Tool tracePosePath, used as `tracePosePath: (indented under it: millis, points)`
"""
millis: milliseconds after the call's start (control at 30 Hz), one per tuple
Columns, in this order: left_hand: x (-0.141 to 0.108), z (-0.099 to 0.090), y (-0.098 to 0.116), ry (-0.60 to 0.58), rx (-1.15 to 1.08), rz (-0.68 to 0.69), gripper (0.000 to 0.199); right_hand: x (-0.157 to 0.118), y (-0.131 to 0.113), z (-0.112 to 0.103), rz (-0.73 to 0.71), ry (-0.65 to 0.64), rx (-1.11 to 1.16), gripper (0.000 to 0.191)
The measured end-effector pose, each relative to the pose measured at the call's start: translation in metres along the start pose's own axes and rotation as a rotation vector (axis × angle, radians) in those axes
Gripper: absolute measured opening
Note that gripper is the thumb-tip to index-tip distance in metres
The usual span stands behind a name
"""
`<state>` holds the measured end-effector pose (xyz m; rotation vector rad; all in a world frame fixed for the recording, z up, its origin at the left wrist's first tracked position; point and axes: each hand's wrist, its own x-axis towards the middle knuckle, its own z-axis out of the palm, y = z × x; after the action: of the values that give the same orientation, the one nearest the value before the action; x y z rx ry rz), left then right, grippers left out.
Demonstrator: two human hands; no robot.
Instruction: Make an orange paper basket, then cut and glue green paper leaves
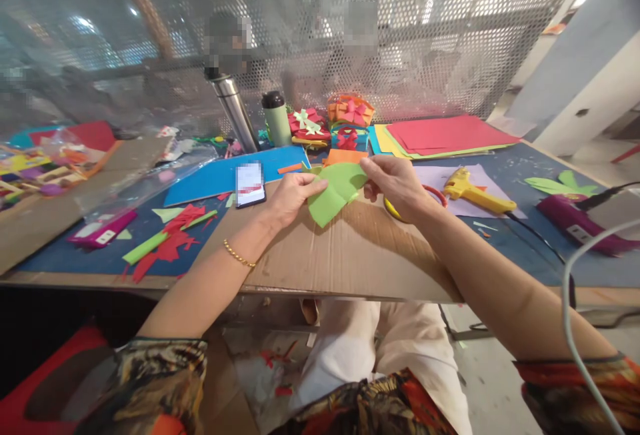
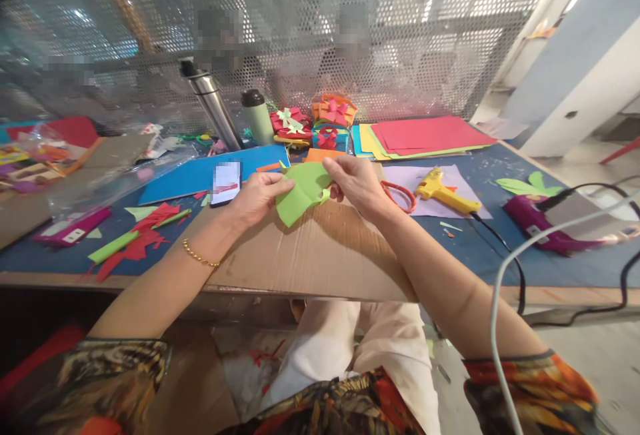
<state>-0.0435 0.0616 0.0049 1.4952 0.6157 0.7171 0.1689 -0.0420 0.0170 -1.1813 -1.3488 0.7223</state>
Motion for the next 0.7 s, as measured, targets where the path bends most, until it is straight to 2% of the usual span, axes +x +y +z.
tracePosePath:
  millis: [100, 233, 467, 700]
  points:
    - [0.002, 0.001, 0.000, 0.073, -0.098, -0.019, 0.031, -0.001, -0.001, 0.006, 0.119, 0.019, 0.137, 0.072]
    - [0.000, 0.008, -0.001, 0.083, -0.124, -0.004, 0.035, -0.005, 0.000, 0.018, 0.237, -0.070, 0.184, 0.063]
    - [-0.005, 0.014, 0.004, 0.110, -0.118, 0.042, 0.039, -0.005, 0.004, 0.022, 0.201, 0.019, 0.120, 0.054]
    - [-0.005, 0.013, 0.007, 0.124, -0.107, 0.038, 0.034, -0.004, 0.007, 0.020, 0.163, -0.039, 0.065, 0.056]
